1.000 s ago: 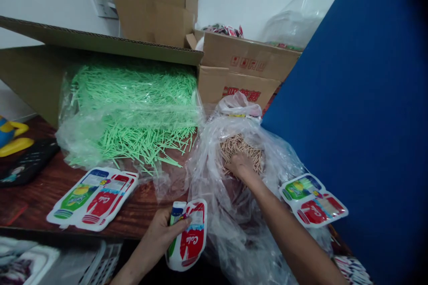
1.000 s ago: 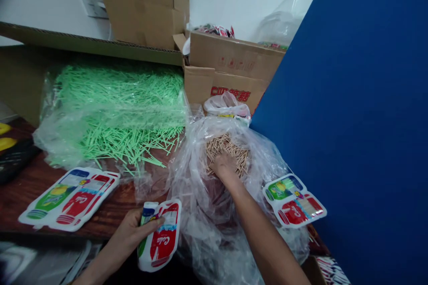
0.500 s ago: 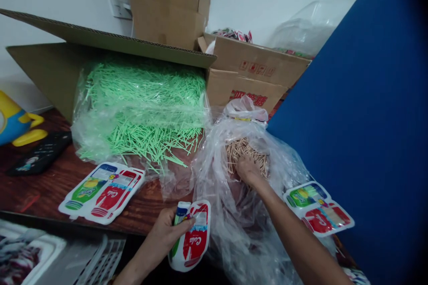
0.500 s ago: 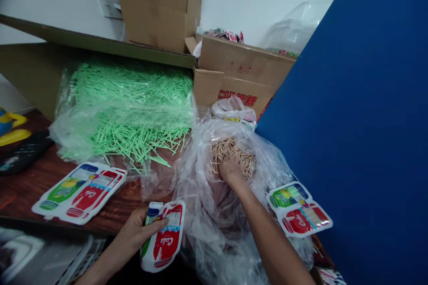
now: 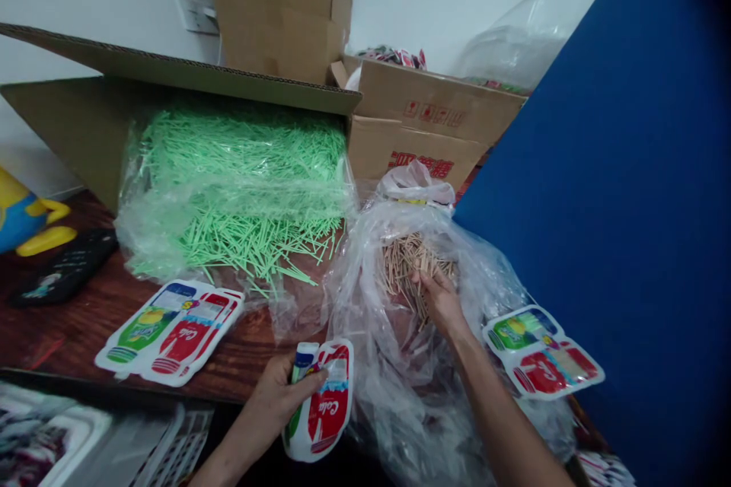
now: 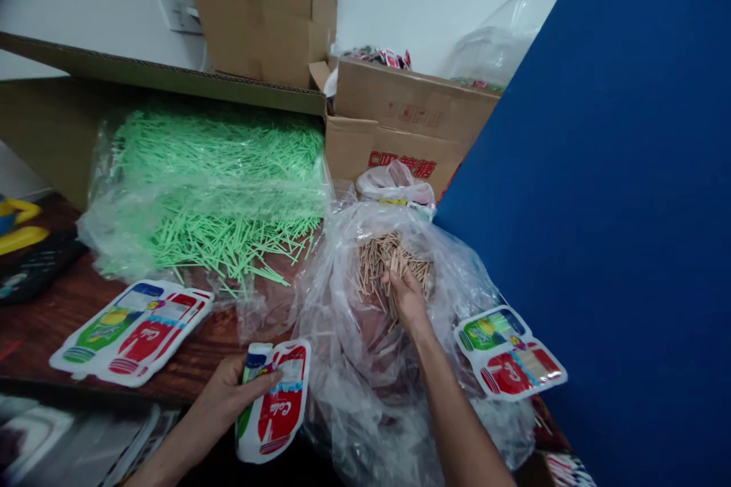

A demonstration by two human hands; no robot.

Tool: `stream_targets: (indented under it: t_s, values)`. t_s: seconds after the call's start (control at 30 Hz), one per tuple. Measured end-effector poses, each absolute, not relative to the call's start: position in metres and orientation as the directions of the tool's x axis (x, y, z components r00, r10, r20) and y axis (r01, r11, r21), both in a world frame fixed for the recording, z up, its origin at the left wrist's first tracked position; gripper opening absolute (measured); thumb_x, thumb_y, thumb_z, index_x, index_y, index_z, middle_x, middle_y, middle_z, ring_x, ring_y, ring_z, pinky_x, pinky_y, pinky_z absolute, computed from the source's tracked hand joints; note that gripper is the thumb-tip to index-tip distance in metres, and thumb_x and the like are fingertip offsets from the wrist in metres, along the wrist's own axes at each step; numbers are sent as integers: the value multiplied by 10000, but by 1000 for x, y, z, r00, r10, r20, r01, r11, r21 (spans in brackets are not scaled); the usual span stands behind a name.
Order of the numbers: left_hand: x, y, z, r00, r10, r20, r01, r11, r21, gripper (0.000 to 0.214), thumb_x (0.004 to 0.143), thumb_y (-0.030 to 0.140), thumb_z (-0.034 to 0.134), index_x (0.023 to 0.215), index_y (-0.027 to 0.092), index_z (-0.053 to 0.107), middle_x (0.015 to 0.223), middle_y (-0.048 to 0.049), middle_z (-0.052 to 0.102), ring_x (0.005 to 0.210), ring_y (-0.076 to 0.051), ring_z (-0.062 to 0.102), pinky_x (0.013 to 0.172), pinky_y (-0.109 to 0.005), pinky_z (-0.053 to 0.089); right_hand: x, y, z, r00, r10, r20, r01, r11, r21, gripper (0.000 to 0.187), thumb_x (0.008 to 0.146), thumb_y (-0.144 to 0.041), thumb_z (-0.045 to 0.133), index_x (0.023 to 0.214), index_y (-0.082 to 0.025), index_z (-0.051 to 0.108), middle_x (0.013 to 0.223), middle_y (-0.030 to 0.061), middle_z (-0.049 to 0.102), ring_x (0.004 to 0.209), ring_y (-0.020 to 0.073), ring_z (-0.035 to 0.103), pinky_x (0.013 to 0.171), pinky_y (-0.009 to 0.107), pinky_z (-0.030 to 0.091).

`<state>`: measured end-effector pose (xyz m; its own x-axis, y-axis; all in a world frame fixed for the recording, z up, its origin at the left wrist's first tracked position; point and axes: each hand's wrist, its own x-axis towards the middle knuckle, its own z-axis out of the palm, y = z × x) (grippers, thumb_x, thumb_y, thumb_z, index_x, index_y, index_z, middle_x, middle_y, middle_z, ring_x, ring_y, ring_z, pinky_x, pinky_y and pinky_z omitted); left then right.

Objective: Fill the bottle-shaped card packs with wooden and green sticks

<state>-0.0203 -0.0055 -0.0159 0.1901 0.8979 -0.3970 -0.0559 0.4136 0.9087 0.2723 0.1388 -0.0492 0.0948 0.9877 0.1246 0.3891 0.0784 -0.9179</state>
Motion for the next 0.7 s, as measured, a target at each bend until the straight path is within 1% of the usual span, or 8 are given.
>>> stream_targets:
  t_s: [0.07, 0.1, 0.2, 0.3, 0.4, 0.53, 0.6, 0.7]
  values:
    - [-19, -5, -17, 191, 900, -392, -58, 409, 911, 218, 736, 346, 692, 692, 139, 640, 630, 14, 648, 571, -136, 545, 550, -218, 425, 267, 132, -56, 99, 988, 121, 333, 82, -939, 382, 859, -495, 362, 1030, -198, 530, 947, 68, 637, 934, 203, 591, 859, 335, 452]
    - [-19, -5, -17, 191, 903, -384, -56, 401, 914, 220, 736, 346, 693, 687, 139, 638, 622, 16, 645, 564, -134, 543, 549, -218, 424, 265, 128, -60, 97, 988, 116, 319, 80, -944, 376, 840, -503, 405, 1017, -198, 535, 955, 69, 640, 931, 206, 591, 850, 335, 457]
    - [-17, -5, -18, 192, 907, -374, -42, 388, 921, 220, 740, 346, 691, 689, 138, 637, 617, 15, 646, 561, -136, 546, 547, -220, 423, 259, 121, -68, 90, 990, 111, 302, 79, -950, 323, 802, -493, 490, 927, -199, 543, 921, 58, 644, 867, 204, 591, 818, 335, 469]
    - [-16, -7, -17, 187, 905, -383, -34, 396, 918, 225, 735, 355, 691, 693, 140, 640, 616, 11, 652, 559, -144, 555, 540, -223, 422, 258, 118, -70, 82, 989, 126, 325, 93, -941, 285, 820, -488, 476, 813, -209, 534, 823, 34, 629, 793, 192, 578, 796, 330, 467]
    - [-17, -7, -16, 181, 902, -393, -33, 405, 914, 222, 726, 357, 696, 697, 144, 642, 613, 11, 658, 550, -145, 556, 530, -222, 421, 262, 121, -65, 85, 986, 147, 386, 103, -917, 324, 849, -504, 433, 740, -212, 520, 789, 34, 610, 772, 187, 564, 777, 319, 459]
    - [-18, -6, -16, 177, 911, -372, -13, 380, 925, 234, 725, 365, 699, 677, 145, 634, 595, 17, 650, 541, -142, 553, 528, -219, 417, 277, 136, -52, 107, 982, 155, 517, 78, -852, 405, 918, -498, 249, 873, -204, 523, 793, 41, 582, 702, 180, 538, 688, 303, 454]
    - [-17, -7, -18, 170, 912, -372, -9, 379, 925, 244, 721, 374, 703, 680, 143, 638, 600, 13, 651, 544, -146, 558, 527, -221, 419, 284, 144, -45, 51, 987, 149, 607, 88, -790, 369, 922, -467, 280, 904, -202, 536, 824, 42, 590, 743, 190, 543, 714, 311, 449]
    - [-16, -7, -21, 166, 903, -397, -25, 406, 913, 252, 710, 383, 712, 697, 140, 643, 625, 4, 663, 558, -155, 572, 533, -229, 430, 284, 153, -38, -92, 990, 111, 733, 143, -665, 221, 893, -369, 429, 864, -202, 571, 914, 50, 609, 878, 211, 548, 828, 329, 414]
